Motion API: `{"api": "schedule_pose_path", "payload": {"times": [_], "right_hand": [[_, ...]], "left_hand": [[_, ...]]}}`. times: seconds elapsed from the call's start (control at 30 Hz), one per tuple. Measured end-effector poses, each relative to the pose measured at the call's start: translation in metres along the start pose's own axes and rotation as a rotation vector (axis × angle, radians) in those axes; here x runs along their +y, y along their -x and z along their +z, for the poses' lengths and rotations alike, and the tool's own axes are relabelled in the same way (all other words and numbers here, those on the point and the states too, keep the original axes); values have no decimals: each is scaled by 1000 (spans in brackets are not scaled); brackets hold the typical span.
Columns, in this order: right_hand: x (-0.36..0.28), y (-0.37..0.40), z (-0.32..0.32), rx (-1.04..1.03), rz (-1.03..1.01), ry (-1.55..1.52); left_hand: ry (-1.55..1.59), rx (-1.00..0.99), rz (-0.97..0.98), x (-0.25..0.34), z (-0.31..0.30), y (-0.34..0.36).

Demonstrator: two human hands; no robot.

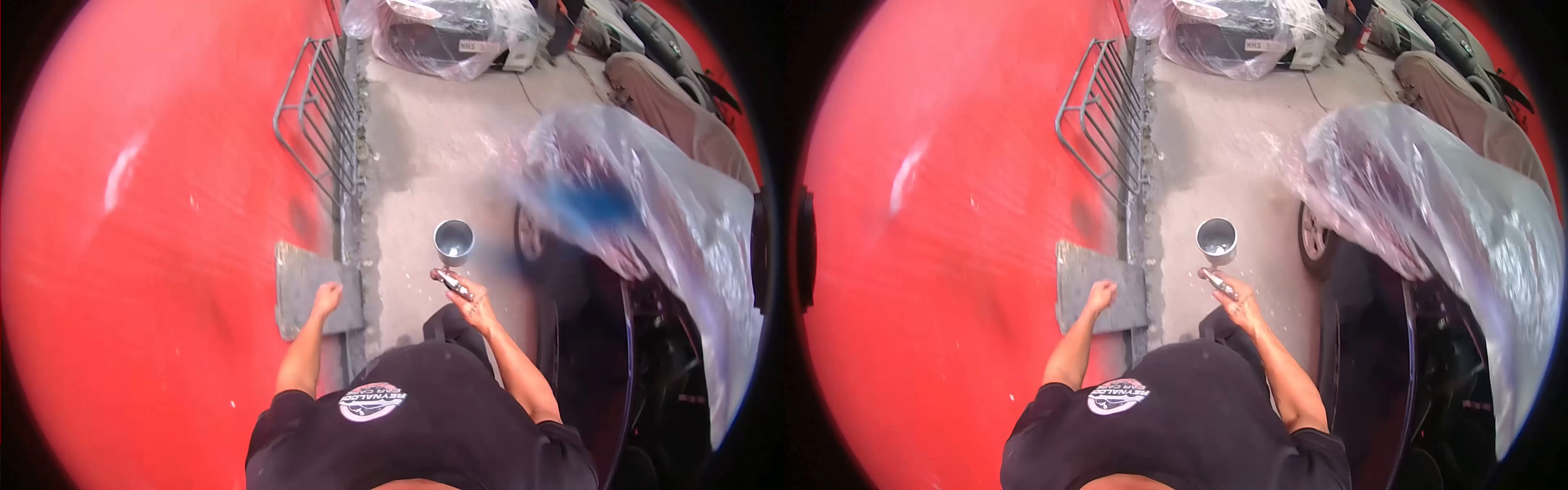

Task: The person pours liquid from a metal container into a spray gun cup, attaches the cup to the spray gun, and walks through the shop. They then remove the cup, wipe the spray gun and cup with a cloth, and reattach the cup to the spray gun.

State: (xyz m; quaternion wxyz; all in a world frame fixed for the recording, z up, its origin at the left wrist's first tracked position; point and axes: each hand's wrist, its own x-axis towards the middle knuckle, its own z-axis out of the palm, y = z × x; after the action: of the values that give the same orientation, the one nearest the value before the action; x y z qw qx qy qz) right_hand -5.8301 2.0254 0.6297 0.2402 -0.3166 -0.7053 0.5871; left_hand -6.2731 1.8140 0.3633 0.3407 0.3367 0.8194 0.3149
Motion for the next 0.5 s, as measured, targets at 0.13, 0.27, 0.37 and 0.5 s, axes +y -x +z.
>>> {"api": "schedule_pose_path", "payload": {"times": [0.13, 0.27, 0.37, 0.5], "right_hand": [[31, -158, -20, -46, 6, 101], [41, -326, -40, -39, 51, 4], [79, -461, -84, -139, -118, 114], [47, -616, -100, -120, -74, 102]], "left_hand": [[21, 77, 205, 173, -67, -191], [267, 64, 106, 230, -66, -312], [244, 6, -107, 209, -46, -375], [166, -97, -493, 146, -33, -363]]}}
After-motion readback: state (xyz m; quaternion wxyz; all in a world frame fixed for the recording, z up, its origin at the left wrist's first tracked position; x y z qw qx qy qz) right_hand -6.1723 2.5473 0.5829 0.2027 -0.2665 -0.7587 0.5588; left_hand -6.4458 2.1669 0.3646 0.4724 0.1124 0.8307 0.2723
